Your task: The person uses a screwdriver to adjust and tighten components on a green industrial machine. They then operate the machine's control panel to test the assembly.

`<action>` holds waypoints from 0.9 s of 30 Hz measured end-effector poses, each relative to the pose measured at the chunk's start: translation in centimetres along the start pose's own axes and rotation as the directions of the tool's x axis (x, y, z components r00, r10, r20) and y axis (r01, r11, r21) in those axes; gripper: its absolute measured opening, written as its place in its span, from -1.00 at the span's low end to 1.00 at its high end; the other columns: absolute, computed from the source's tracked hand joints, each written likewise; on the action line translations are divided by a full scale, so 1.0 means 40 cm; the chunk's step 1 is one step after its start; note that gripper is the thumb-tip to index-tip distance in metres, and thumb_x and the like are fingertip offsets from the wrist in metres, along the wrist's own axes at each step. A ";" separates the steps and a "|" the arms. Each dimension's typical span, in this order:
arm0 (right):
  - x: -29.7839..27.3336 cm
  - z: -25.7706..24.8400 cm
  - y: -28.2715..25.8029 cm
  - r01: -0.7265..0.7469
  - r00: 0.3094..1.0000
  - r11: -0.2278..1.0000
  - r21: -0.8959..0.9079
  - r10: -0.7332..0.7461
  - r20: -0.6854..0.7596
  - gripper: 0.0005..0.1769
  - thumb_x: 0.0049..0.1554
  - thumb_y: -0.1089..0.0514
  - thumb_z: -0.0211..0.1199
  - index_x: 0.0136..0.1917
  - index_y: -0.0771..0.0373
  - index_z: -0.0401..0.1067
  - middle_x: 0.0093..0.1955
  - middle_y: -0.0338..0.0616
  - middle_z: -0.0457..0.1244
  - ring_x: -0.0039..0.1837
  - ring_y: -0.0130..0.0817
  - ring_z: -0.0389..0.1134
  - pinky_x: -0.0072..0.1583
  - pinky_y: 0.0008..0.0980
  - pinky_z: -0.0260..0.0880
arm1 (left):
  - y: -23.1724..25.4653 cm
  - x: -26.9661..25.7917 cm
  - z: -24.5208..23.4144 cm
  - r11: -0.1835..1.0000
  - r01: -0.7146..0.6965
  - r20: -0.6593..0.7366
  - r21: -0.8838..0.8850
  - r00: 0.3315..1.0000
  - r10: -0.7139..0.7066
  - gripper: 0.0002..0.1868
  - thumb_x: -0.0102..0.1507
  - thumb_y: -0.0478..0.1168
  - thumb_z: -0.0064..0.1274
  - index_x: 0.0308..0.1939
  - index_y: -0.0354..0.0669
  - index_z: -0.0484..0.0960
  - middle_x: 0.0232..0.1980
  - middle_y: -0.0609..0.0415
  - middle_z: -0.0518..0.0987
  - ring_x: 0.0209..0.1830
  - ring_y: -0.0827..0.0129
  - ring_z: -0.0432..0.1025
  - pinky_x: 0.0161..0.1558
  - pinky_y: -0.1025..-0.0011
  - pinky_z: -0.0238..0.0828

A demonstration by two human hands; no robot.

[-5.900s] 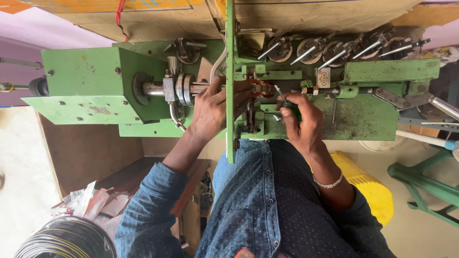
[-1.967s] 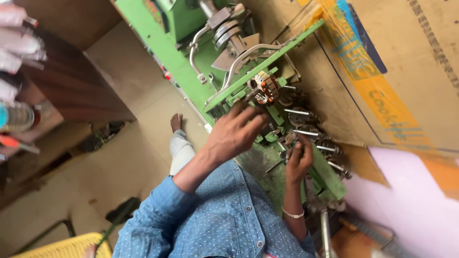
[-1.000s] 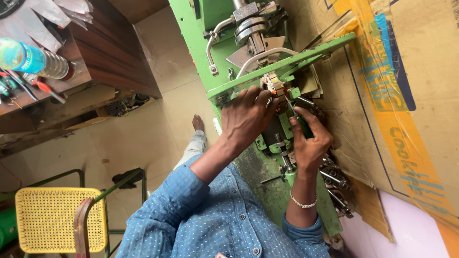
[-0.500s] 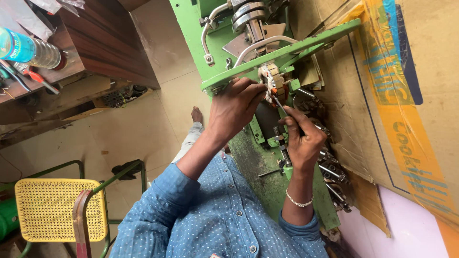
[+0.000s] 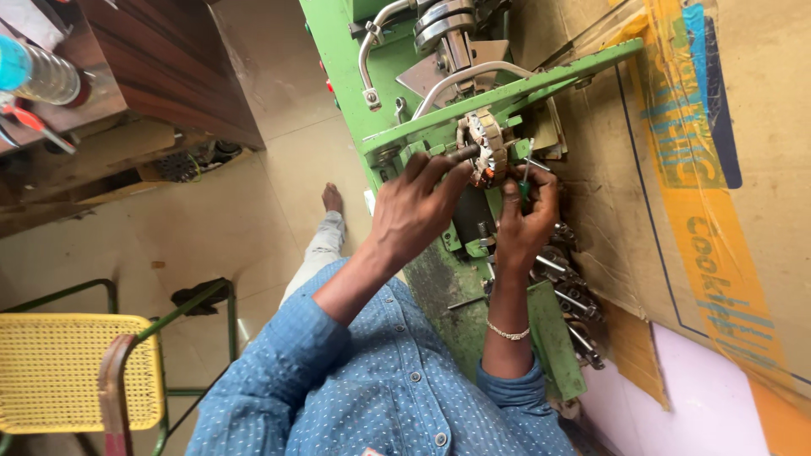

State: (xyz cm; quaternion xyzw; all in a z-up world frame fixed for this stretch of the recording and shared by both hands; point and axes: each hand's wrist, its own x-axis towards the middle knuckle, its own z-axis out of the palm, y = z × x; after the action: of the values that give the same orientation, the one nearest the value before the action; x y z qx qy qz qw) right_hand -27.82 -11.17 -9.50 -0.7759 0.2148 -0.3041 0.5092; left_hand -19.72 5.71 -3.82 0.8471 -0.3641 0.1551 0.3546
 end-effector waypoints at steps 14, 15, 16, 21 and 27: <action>0.041 0.006 -0.022 -0.062 0.998 0.998 0.021 0.062 -0.023 -0.57 0.20 -0.08 0.43 0.11 0.29 0.47 0.00 -0.26 0.33 0.03 -0.47 0.36 0.08 -0.41 0.43 | 0.133 -0.056 0.088 0.257 0.566 0.291 -0.783 0.699 -0.653 -0.46 0.36 -0.21 0.13 0.44 -0.03 0.46 -0.40 0.17 0.62 -0.54 0.67 0.38 -0.50 0.55 0.35; 0.041 0.008 -0.020 -0.039 0.999 0.999 -0.010 0.039 -0.026 -0.59 0.22 -0.06 0.42 0.11 0.29 0.47 0.01 -0.26 0.33 0.03 -0.47 0.35 0.07 -0.42 0.42 | 0.130 -0.057 0.097 0.349 0.588 0.249 -0.729 0.704 -0.665 -0.47 0.36 -0.21 0.14 0.43 -0.03 0.47 -0.46 0.18 0.61 -0.57 0.66 0.37 -0.53 0.55 0.33; 0.043 0.007 -0.020 -0.017 0.999 0.999 -0.038 0.016 -0.032 -0.61 0.24 -0.05 0.41 0.11 0.30 0.48 0.02 -0.25 0.33 0.02 -0.48 0.35 0.06 -0.43 0.42 | 0.131 -0.056 0.107 0.360 0.617 0.252 -0.699 0.685 -0.684 -0.49 0.36 -0.21 0.15 0.41 -0.04 0.51 -0.48 0.13 0.60 -0.58 0.63 0.35 -0.54 0.53 0.30; 0.029 0.028 -0.047 -0.039 0.998 0.998 0.044 0.041 -0.041 -0.72 0.29 0.06 0.33 0.10 0.32 0.45 -0.02 -0.25 0.32 -0.01 -0.47 0.33 0.02 -0.42 0.41 | 0.127 -0.023 0.131 0.250 0.601 0.234 -0.759 0.610 -0.757 -0.67 0.33 -0.17 0.19 0.16 -0.15 0.65 -0.31 0.06 0.74 -0.44 0.57 0.59 -0.49 0.55 0.52; 0.019 0.036 -0.060 0.008 0.997 0.999 -0.051 -0.012 -0.076 -0.78 0.29 0.12 0.29 0.08 0.34 0.46 -0.03 -0.22 0.34 -0.01 -0.45 0.36 0.07 -0.40 0.43 | 0.125 -0.019 0.149 0.347 0.627 0.171 -0.698 0.616 -0.769 -0.75 0.31 -0.13 0.18 -0.01 -0.14 0.63 -0.28 0.03 0.74 -0.39 0.47 0.66 -0.46 0.54 0.62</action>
State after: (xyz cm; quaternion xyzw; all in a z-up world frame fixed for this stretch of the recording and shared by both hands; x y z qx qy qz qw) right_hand -26.23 -9.77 -7.51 -0.7775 0.2376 -0.3306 0.4794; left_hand -23.86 -0.56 -5.94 0.6977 0.0404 -0.0834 0.7104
